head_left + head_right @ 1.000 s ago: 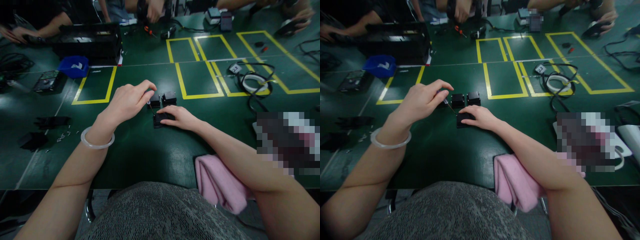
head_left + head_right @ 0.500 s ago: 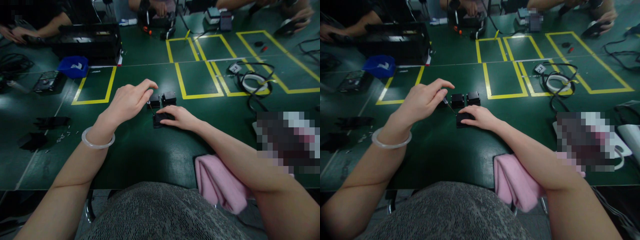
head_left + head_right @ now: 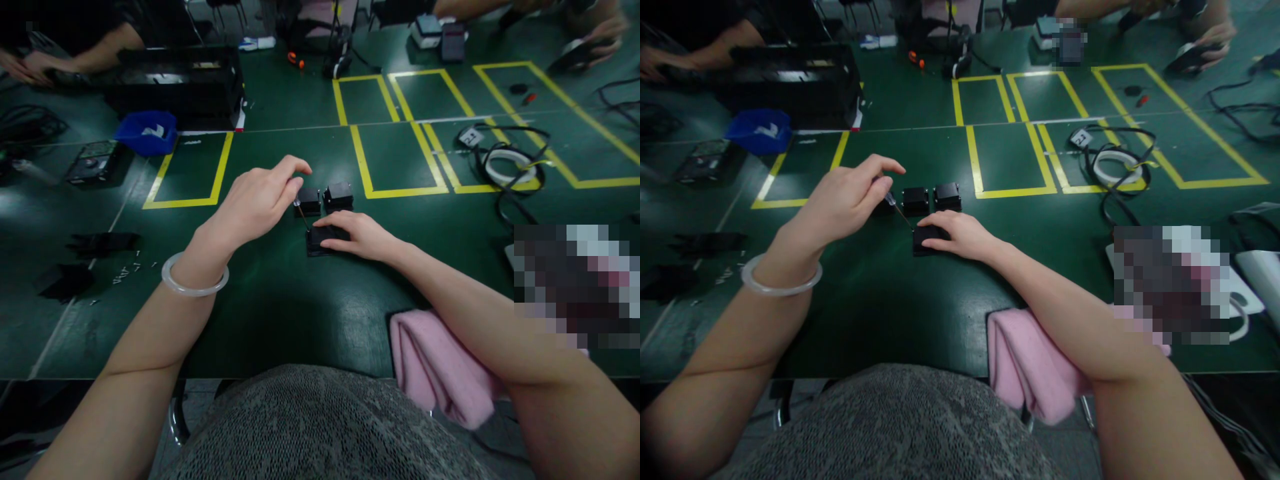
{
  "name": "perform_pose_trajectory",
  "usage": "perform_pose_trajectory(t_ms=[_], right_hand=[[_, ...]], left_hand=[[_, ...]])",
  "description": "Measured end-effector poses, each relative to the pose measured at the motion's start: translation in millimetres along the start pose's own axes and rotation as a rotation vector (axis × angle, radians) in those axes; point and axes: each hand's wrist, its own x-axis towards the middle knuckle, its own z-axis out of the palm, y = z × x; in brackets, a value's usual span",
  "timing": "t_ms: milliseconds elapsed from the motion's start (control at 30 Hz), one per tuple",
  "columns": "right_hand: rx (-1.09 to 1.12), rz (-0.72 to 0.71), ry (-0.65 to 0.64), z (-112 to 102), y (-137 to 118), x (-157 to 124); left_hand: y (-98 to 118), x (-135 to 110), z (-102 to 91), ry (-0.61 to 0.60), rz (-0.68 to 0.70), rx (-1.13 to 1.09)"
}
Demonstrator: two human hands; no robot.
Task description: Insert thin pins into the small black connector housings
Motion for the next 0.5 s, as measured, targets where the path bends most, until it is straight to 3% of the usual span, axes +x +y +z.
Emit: perform_pose_trajectory(t_ms=[500], right_hand=[[0.008, 0.007, -0.007, -0.5, -1.2, 0.1]], left_hand=[[1.2, -0.9, -3.6, -0.024, -0.025, 0.010]])
